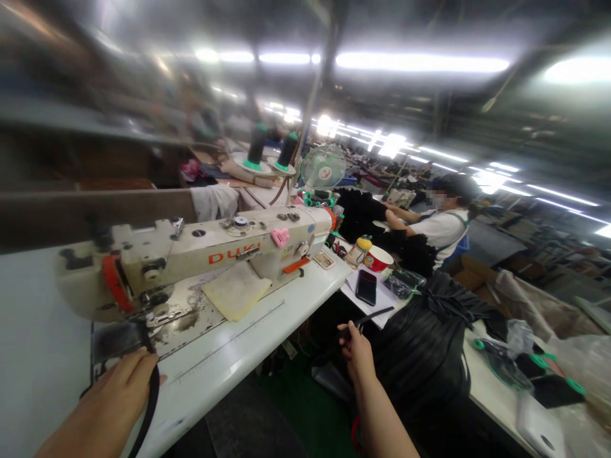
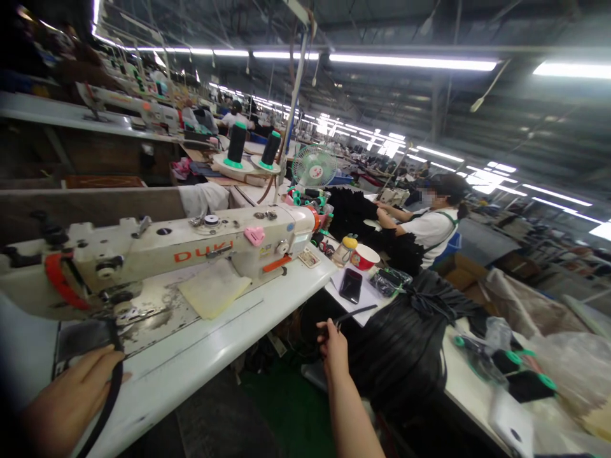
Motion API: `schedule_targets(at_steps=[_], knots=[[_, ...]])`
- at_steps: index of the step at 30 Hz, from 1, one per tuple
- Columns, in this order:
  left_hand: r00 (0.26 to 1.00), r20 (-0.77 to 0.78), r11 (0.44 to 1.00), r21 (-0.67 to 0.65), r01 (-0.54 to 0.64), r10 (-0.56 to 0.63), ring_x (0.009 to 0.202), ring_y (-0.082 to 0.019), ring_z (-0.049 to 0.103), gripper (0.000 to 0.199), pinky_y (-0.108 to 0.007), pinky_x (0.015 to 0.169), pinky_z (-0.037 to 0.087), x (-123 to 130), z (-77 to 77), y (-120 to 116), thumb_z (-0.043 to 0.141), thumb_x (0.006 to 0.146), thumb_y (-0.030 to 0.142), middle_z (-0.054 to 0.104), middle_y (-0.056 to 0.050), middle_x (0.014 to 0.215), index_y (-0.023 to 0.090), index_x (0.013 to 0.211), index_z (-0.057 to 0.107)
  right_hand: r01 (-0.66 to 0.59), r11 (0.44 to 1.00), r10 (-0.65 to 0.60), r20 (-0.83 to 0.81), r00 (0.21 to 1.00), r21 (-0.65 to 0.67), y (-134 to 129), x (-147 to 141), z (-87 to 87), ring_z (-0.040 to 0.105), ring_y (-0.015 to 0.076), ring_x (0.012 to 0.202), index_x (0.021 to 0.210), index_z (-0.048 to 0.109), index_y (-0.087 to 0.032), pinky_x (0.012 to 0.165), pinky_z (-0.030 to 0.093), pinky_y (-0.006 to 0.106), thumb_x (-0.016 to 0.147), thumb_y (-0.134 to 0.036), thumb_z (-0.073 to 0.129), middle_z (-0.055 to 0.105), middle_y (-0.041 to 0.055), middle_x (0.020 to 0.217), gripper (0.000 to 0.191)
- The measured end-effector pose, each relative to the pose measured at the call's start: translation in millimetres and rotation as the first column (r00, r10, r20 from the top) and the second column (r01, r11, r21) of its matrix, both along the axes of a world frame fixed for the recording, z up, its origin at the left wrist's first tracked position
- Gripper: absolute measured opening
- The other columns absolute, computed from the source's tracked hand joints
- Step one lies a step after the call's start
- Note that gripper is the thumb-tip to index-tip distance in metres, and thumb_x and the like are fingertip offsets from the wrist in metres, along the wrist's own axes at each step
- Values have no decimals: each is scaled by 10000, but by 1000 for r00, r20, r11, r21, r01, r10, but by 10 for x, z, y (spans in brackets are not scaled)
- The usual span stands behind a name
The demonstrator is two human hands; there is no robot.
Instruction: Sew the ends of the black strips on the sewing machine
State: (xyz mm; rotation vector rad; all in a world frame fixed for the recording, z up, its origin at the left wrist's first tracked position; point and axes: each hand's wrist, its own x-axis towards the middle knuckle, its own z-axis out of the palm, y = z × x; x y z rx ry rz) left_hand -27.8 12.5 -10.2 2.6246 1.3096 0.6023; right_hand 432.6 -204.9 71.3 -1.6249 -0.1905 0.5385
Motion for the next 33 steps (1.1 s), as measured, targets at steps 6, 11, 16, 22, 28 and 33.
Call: schedule_targets(at_steps=[6, 11, 16, 22, 28, 33], knots=[[998, -62, 999, 39, 5, -3, 1308, -286, 606, 472, -412, 1125, 500, 141, 497, -323, 353, 925, 130, 651, -94, 1366, 227, 1234, 697, -80, 996, 83, 75, 994, -35, 175, -253, 139, 307, 59, 397, 832, 732, -154, 399, 175, 216, 693, -704, 742, 544, -24, 520, 567], [977, -211, 999, -36, -19, 11, 1333, -280, 579, 517, -453, 1182, 444, 353, 1042, -478, 343, 888, -32, 625, -155, 1370, 131, 1261, 662, -266, 953, 293, 217, 931, -144, 352, -505, 231, 563, 156, 557, 840, 763, -162, 478, 428, 243, 614, -650, 819, 673, 23, 649, 540], [959, -283, 1000, -12, -13, 9, 1307, -294, 596, 470, -457, 1160, 469, 398, 1178, -482, 371, 883, -76, 615, -194, 1353, 76, 1239, 638, -552, 779, 627, 346, 698, -297, 484, -754, 351, 692, 240, 747, 890, 799, -193, 700, 579, 288, 659, -587, 824, 766, 63, 812, 457], [972, -235, 976, 211, 60, -9, 1225, -275, 645, 304, -451, 1140, 487, 325, 1078, -422, 471, 930, -12, 677, -154, 1219, 105, 1147, 648, -806, 419, 895, 342, 288, -418, 545, -1107, 436, 732, 259, 934, 941, 812, -216, 881, 576, 275, 838, -551, 694, 772, 69, 915, 370], [980, -195, 939, 331, 94, -29, 1127, -229, 677, 192, -388, 1132, 486, 269, 1031, -367, 537, 955, 55, 695, -125, 1154, 117, 1100, 645, -827, 261, 947, 298, 119, -498, 536, -1349, 375, 730, 198, 830, 1308, 693, -182, 831, 584, 230, 938, -489, 610, 734, 36, 835, 488], [984, -179, 935, 349, 65, -2, 1138, -230, 671, 198, -374, 1135, 477, 279, 1009, -389, 534, 967, 80, 694, -123, 1176, 115, 1125, 648, -830, 257, 941, 324, 98, -495, 658, -1416, 319, 658, 262, 1259, 1331, 691, -187, 1086, 485, 275, 962, -534, 575, 724, 108, 1308, 520]])
